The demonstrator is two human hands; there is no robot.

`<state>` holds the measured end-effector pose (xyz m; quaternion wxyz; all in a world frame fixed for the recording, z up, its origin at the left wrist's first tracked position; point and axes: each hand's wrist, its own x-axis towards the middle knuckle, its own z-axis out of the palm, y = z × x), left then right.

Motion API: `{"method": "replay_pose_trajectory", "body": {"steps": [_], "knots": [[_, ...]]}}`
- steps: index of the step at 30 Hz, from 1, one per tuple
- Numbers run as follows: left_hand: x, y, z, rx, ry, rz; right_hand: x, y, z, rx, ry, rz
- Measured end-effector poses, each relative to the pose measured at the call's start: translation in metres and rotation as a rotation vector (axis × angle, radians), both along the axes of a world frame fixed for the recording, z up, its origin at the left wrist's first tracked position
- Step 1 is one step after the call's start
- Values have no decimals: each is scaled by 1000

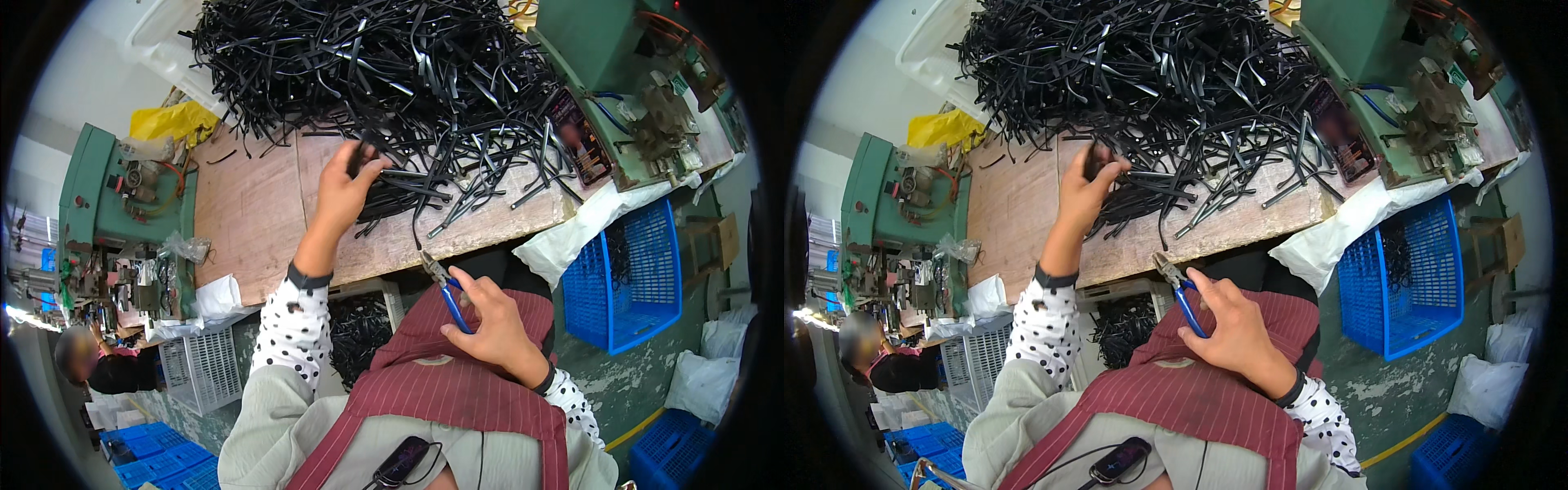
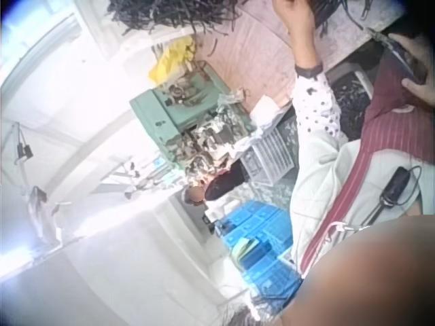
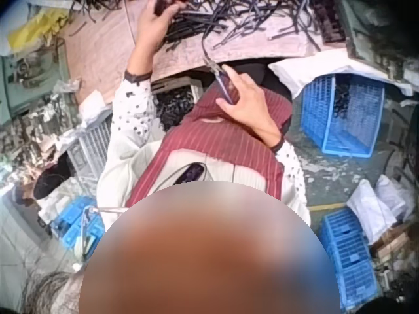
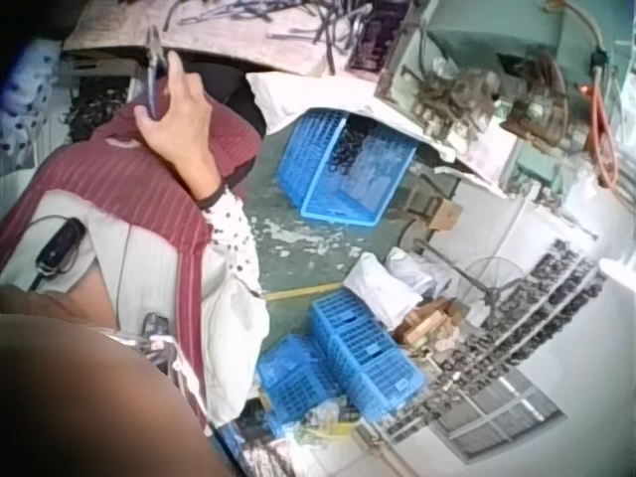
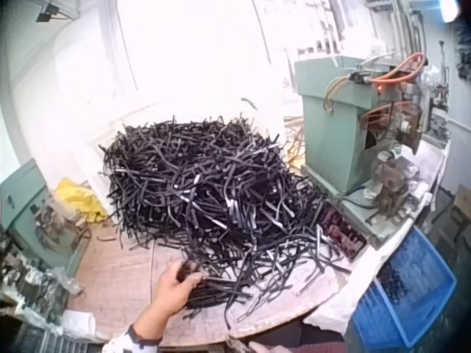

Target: The person repeatedly picks up black cables from a pile on a wooden table and uses blue-handled pliers to trim the ends. The trimmed pieces are dropped back onto the table. The process is continuous and repetitive throughout the clip.

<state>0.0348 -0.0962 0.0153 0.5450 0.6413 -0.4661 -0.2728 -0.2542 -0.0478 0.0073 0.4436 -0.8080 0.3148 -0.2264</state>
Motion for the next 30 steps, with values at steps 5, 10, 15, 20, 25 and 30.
{"method": "replay_pose_trajectory", "body": {"steps": [5, 10, 15, 20, 25, 30], "knots": [[-27, 51, 14, -28, 1008, -300, 5, -2, 5, -195, -41, -30], [-40, 67, 2, -57, 1368, -510, 7, -4, 15, -387, -26, 9], [-41, 67, -3, -48, 1470, -670, 7, -2, 15, -440, -1, 67], [-40, 69, -5, -45, 1458, -729, 7, -1, 19, -477, 53, 83], [-41, 70, -5, -31, 1467, -706, 6, 1, 21, -484, 54, 87], [-61, 83, -2, -310, 1092, -348, 7, 2, 10, -354, 0, 60]]}}
